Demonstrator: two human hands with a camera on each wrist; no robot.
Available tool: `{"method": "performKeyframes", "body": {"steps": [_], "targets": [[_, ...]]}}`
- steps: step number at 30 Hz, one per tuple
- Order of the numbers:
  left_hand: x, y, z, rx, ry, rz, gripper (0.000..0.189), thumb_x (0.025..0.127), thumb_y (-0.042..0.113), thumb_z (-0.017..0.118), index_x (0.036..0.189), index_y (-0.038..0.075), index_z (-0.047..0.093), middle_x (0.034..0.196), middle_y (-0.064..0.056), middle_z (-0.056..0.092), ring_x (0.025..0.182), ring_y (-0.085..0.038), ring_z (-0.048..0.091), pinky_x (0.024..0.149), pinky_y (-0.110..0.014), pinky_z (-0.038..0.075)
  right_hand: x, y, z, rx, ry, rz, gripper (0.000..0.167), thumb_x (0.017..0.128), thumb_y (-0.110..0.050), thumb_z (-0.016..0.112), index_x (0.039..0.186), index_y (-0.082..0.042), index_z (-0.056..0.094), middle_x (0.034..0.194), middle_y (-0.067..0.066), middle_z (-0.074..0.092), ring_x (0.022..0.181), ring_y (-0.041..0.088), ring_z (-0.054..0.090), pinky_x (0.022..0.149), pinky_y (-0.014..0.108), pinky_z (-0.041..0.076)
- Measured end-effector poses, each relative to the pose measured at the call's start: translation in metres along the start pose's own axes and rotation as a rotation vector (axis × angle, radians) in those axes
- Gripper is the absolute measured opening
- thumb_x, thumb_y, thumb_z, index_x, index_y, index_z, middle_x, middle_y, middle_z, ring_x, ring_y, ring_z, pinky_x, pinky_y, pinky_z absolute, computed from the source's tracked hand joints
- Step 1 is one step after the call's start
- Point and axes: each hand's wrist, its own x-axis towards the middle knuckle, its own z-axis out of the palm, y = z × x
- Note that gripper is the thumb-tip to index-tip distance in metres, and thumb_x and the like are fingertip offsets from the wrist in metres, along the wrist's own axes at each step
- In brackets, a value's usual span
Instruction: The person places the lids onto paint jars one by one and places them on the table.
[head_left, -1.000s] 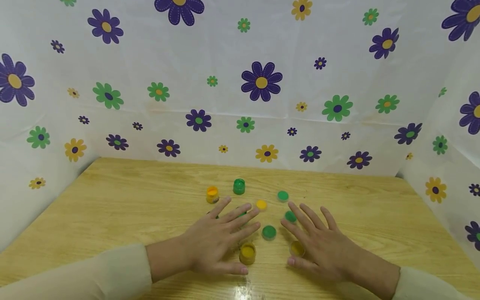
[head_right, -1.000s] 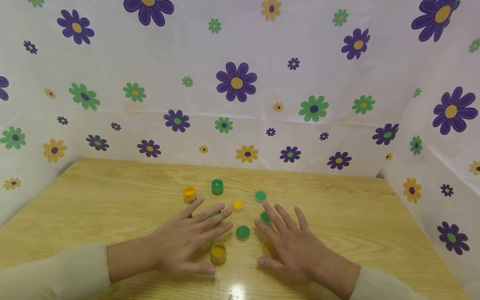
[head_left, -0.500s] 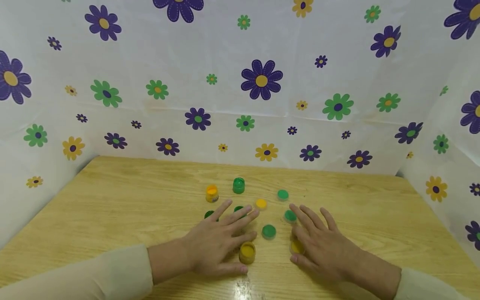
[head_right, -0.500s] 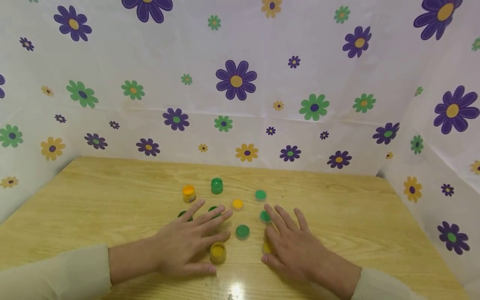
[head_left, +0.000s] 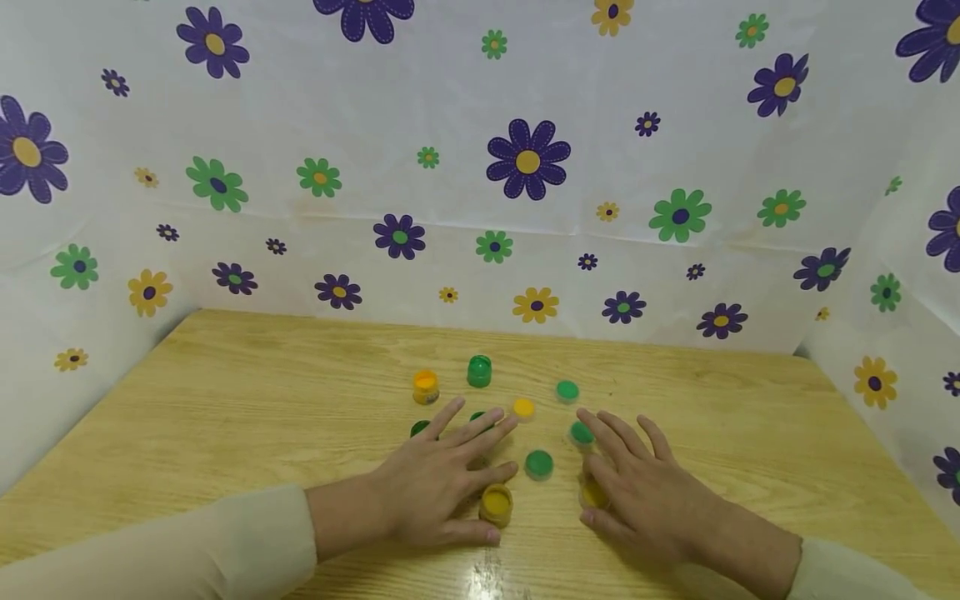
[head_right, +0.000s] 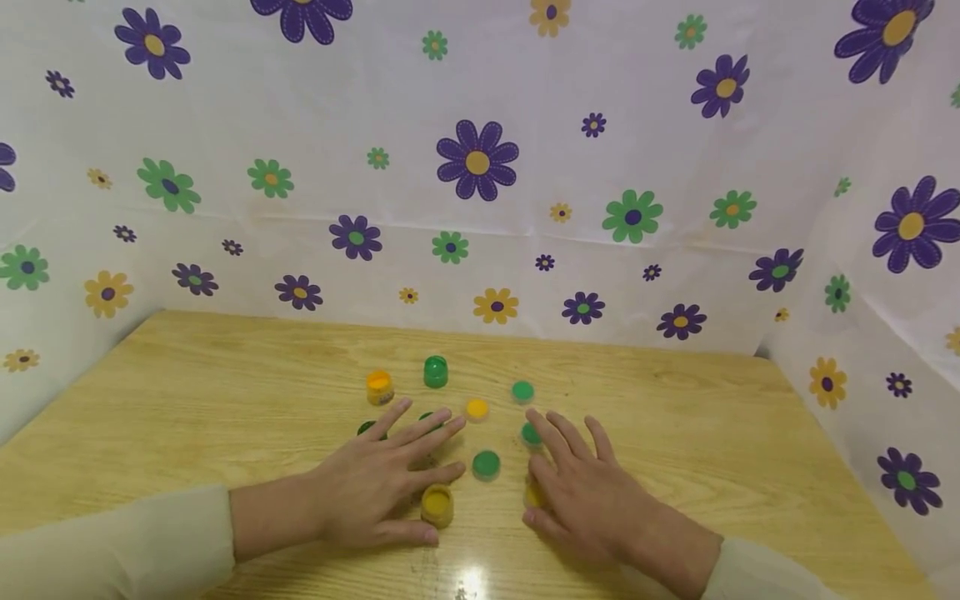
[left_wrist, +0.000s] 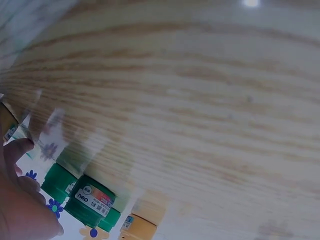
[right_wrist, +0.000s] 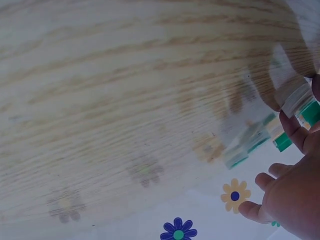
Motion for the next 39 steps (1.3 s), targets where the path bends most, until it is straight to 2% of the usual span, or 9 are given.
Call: {"method": "performKeyframes", "body": {"steps": [6,14,17,20,24,29,34,37,39], "targets": [[0.003,0.003,-0.002,-0.046,0.000,-0.020,0.074,0.094,0.075,0.031,0.149,0.029,0.047,0.168,-0.009,0.007,0.155,-0.027,0.006,0.121,-0.059,0.002,0.001,0.002,0.001,-0.002,-0.003,0.003,0.036,0.097,-0.054,0.053,0.111,-0.022,0.055,0.165,0.012,0.020,0.148,0.036,0.025,0.111,0.071,0.019],[0.004,0.004,-0.001,-0.102,0.021,-0.035,0.067,0.093,0.072,0.042,0.143,0.029,0.056,0.167,-0.013,0.014,0.155,-0.029,0.011,0.120,-0.063,0.008,0.003,0.003,0.000,-0.005,-0.007,0.002,0.034,0.097,-0.055,0.053,0.107,-0.023,0.054,0.165,0.011,0.020,0.147,0.035,0.026,0.111,0.070,0.021],[0.004,0.004,-0.001,-0.112,0.034,-0.029,0.066,0.092,0.072,0.045,0.140,0.030,0.059,0.167,-0.013,0.014,0.154,-0.030,0.013,0.119,-0.063,0.009,0.004,0.004,-0.001,-0.009,-0.004,0.006,0.035,0.096,-0.055,0.053,0.109,-0.022,0.054,0.165,0.011,0.020,0.148,0.034,0.025,0.112,0.069,0.020],[0.004,0.007,-0.002,-0.124,0.053,-0.022,0.065,0.091,0.073,0.047,0.138,0.031,0.061,0.167,-0.013,0.015,0.154,-0.030,0.015,0.119,-0.064,0.008,0.004,0.004,-0.001,-0.024,0.017,0.005,0.040,0.096,-0.055,0.053,0.117,-0.021,0.055,0.164,0.010,0.021,0.148,0.033,0.025,0.113,0.067,0.019],[0.002,0.012,-0.007,-0.158,0.115,-0.005,0.062,0.090,0.071,0.052,0.134,0.029,0.064,0.165,-0.012,0.021,0.153,-0.029,0.018,0.117,-0.066,0.010,0.006,0.005,-0.001,-0.054,0.083,-0.016,0.046,0.097,-0.053,0.054,0.127,-0.018,0.054,0.161,0.010,0.029,0.145,0.031,0.029,0.113,0.064,0.022],[0.000,0.017,-0.014,-0.171,0.242,0.007,0.056,0.088,0.068,0.056,0.127,0.029,0.069,0.157,-0.007,0.042,0.150,-0.027,0.030,0.116,-0.064,0.020,0.011,0.003,-0.007,-0.071,0.152,-0.057,0.043,0.097,-0.050,0.057,0.125,-0.018,0.054,0.146,0.006,0.042,0.139,0.027,0.035,0.112,0.060,0.025],[-0.003,0.018,-0.017,-0.201,0.340,0.007,0.050,0.085,0.063,0.064,0.120,0.027,0.073,0.138,-0.001,0.063,0.132,-0.018,0.054,0.110,-0.048,0.038,0.013,0.002,-0.013,-0.069,0.173,-0.081,0.036,0.097,-0.048,0.059,0.117,-0.019,0.055,0.134,0.002,0.047,0.133,0.024,0.038,0.111,0.058,0.026],[-0.005,0.018,-0.017,-0.217,0.375,0.008,0.048,0.084,0.060,0.067,0.118,0.026,0.074,0.130,0.000,0.067,0.122,-0.013,0.060,0.103,-0.039,0.045,0.014,0.000,-0.016,-0.069,0.178,-0.091,0.033,0.097,-0.047,0.058,0.115,-0.020,0.055,0.131,0.002,0.049,0.128,0.023,0.042,0.107,0.056,0.031],[-0.007,0.018,-0.017,-0.220,0.384,0.007,0.048,0.084,0.059,0.068,0.118,0.026,0.075,0.128,0.001,0.068,0.120,-0.012,0.061,0.102,-0.038,0.046,0.015,0.000,-0.018,-0.065,0.173,-0.088,0.032,0.097,-0.047,0.058,0.115,-0.021,0.055,0.130,0.001,0.049,0.125,0.023,0.045,0.104,0.055,0.034]]}}
